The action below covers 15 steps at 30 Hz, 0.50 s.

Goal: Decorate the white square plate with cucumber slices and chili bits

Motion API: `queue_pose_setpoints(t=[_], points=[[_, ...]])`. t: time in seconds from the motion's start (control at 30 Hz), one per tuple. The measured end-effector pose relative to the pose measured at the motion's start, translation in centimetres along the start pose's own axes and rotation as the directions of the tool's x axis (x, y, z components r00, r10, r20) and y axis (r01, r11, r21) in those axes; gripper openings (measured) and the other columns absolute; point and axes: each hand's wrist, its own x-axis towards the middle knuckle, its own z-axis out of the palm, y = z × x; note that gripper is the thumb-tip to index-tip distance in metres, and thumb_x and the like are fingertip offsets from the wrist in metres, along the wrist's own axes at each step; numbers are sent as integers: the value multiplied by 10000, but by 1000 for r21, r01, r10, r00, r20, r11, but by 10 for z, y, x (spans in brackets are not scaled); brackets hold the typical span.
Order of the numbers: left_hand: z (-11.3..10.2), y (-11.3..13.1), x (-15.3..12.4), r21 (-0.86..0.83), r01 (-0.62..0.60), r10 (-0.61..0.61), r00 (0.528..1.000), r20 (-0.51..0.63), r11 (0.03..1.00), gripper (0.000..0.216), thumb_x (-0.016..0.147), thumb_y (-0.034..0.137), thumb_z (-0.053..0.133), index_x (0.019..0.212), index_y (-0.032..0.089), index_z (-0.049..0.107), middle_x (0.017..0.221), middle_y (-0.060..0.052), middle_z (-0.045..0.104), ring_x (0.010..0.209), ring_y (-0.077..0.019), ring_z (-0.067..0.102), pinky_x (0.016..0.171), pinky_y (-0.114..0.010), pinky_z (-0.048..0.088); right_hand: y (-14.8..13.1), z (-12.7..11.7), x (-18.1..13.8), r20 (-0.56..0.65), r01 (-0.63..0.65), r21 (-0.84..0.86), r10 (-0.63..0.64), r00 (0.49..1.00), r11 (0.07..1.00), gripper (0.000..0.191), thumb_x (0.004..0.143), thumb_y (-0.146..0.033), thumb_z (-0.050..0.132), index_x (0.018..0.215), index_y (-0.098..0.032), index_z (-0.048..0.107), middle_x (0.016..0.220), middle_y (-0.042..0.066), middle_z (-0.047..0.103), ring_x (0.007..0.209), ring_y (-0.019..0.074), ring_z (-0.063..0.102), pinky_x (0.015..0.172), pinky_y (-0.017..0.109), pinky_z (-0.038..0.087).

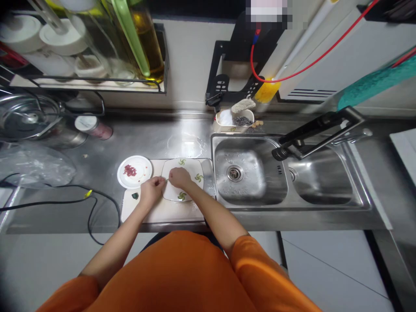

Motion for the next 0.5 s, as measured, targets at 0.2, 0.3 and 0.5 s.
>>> queue_pose_setpoints(t=[0.2,0.3,0.5], points=[[2,0,4,68,-94,97,994,-48,993,203,760,240,490,707,179,676,702,-31,655,663,-150,555,653,-245,396,-6,0,1,2,-36,-20,36,999,999,187,784,-206,518,868,-207,685,901,48,680,808,168,580,668,239,387],[2,1,6,88,-95,99,994,-46,992,208,767,239,481,716,179,674,718,-40,654,685,-158,558,671,-254,398,-9,-2,2,10,-59,-35,59,998,998,191,791,-209,519,887,-205,684,933,64,676,848,186,579,679,252,399],[4,0,10,131,-74,80,996,-41,989,199,768,233,477,738,182,667,749,-55,647,744,-182,563,718,-278,414,-15,-6,4,-7,-63,-92,62,998,994,211,812,-211,498,928,-203,674,985,84,662,925,218,562,731,293,420]])
